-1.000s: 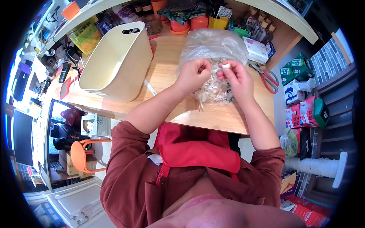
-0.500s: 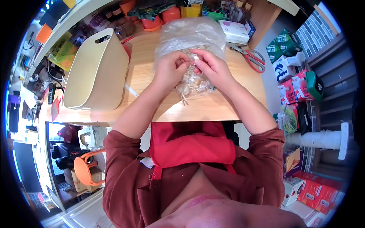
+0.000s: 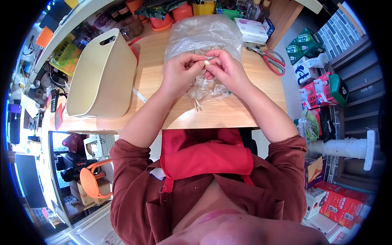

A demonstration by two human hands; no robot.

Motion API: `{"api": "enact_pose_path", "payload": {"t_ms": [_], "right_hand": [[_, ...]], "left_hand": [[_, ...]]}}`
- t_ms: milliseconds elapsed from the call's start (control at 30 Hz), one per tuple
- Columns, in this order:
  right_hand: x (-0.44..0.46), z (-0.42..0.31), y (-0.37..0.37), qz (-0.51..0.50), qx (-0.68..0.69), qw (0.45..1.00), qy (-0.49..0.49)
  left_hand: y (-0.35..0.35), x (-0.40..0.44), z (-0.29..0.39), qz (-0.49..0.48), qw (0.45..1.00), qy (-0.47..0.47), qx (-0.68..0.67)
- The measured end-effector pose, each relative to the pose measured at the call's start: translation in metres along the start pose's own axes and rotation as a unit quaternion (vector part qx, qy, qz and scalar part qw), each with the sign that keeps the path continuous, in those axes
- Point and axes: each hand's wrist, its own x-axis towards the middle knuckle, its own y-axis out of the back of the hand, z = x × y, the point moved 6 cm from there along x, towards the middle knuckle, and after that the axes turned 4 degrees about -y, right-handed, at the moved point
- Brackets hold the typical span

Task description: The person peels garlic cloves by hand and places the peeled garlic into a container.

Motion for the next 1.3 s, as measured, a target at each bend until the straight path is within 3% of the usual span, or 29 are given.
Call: {"api": "enact_pose_path", "payload": {"t_ms": [633, 933, 1033, 1233, 1300], "right_hand": [[0.0, 0.003, -0.006, -0.023, -0.04, 0.999, 0.018], [0.002, 0.009, -0.002, -0.011, 0.058, 0.998, -0.024], [0.002, 0.009, -0.002, 0.012, 0.056, 0.998, -0.013], [0.002, 0.015, 0.003, 0.049, 0.071, 0.992, -0.095], [0.001, 0.01, 0.004, 0.047, 0.027, 0.996, -0.071]], "left_hand": [[-0.003, -0.001, -0.001, 0.025, 0.998, 0.017, -0.062], [-0.004, 0.0, 0.004, 0.012, 1.0, 0.002, -0.009], [-0.004, 0.0, 0.002, 0.011, 1.0, 0.018, -0.01], [-0.007, -0.001, 0.004, 0.023, 1.0, 0.01, -0.005], [-0.004, 0.0, 0.0, 0.028, 1.0, 0.002, 0.009]]}}
